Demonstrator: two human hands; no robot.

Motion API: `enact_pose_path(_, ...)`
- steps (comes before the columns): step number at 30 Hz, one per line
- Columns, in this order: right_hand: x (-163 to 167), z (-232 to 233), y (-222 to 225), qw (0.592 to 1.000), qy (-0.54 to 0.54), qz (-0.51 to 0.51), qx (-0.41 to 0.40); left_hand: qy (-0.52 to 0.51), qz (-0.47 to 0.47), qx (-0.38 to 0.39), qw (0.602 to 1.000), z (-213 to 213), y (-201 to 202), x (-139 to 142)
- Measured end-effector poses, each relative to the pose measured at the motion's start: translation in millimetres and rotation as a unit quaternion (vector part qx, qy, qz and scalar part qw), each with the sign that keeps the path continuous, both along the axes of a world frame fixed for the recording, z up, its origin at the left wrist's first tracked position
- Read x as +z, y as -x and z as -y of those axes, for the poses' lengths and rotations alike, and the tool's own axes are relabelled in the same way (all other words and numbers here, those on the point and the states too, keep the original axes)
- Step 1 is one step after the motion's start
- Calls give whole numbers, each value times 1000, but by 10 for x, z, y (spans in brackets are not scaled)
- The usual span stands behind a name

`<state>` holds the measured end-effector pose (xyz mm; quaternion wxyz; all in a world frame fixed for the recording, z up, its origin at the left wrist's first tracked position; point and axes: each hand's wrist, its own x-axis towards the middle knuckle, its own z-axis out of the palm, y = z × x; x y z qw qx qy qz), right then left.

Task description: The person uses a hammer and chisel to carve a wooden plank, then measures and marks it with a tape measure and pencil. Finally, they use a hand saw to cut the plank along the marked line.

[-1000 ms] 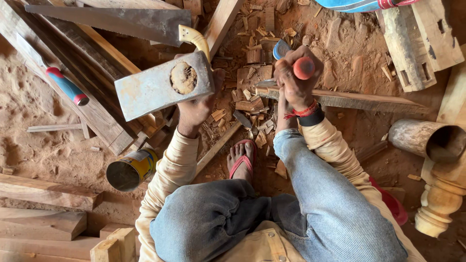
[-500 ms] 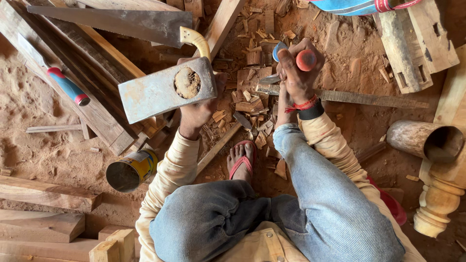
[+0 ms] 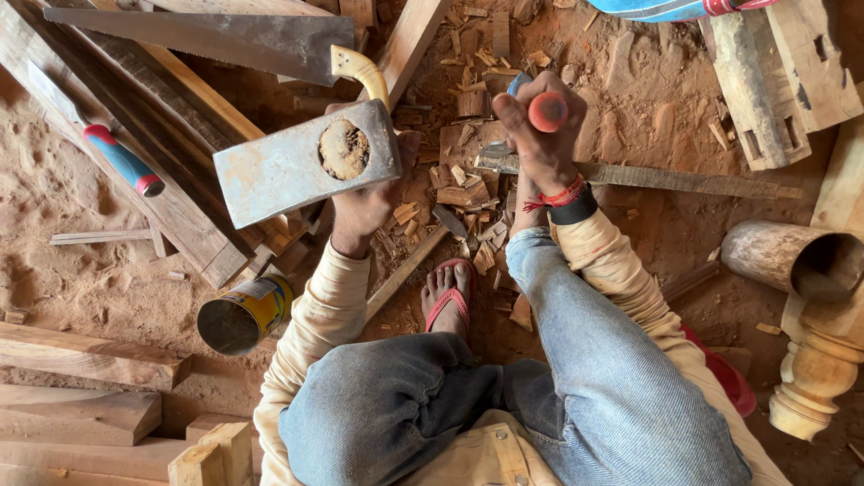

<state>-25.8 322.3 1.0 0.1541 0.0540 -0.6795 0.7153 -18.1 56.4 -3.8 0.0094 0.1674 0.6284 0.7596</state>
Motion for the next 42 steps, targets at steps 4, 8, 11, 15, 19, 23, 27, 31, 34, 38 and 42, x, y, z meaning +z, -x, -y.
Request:
enact_pose_path(4, -83, -9, 37, 999, -33, -29, -25, 3, -45, 0, 999, -42, 38, 23)
enact_pose_path(8, -169, -53, 137, 986, -138, -65, -64, 122, -136, 58, 981, -47, 60, 78)
enact_pose_path(11, -227, 23, 222, 984, -154, -74, -60, 75, -117, 32, 990, -44, 74, 152)
enact_pose_path(15, -283, 99, 168, 979, -196, -34, -38, 11, -153, -7, 988, -138, 94, 346)
enact_pose_path(19, -377, 70, 77, 977, -201, -65, -32, -194, -110, -111, 968, -278, 54, 700)
enact_pose_path(23, -462, 78, 29, 966, -231, -111, -21, 263, -226, -56, 936, -216, 39, 1185)
enact_pose_path(27, -458, 151, -32, 969, -200, -143, -5, 589, -229, -58, 773, -407, 154, 1526)
enact_pose_path(31, -505, 154, -35, 882, -405, -230, -74, 500, -211, -21, 840, -461, 156, 1710)
enact_pose_path(34, -647, 109, -32, 906, -369, -197, -67, 371, -245, -16, 896, -268, 16, 1763)
enact_pose_path(38, -823, 122, -71, 980, -195, -42, 13, 378, -364, 31, 851, -267, -24, 1576)
enact_pose_path(42, -761, 159, -70, 990, -129, -59, 26, 699, -70, -139, 698, -541, 145, 1264)
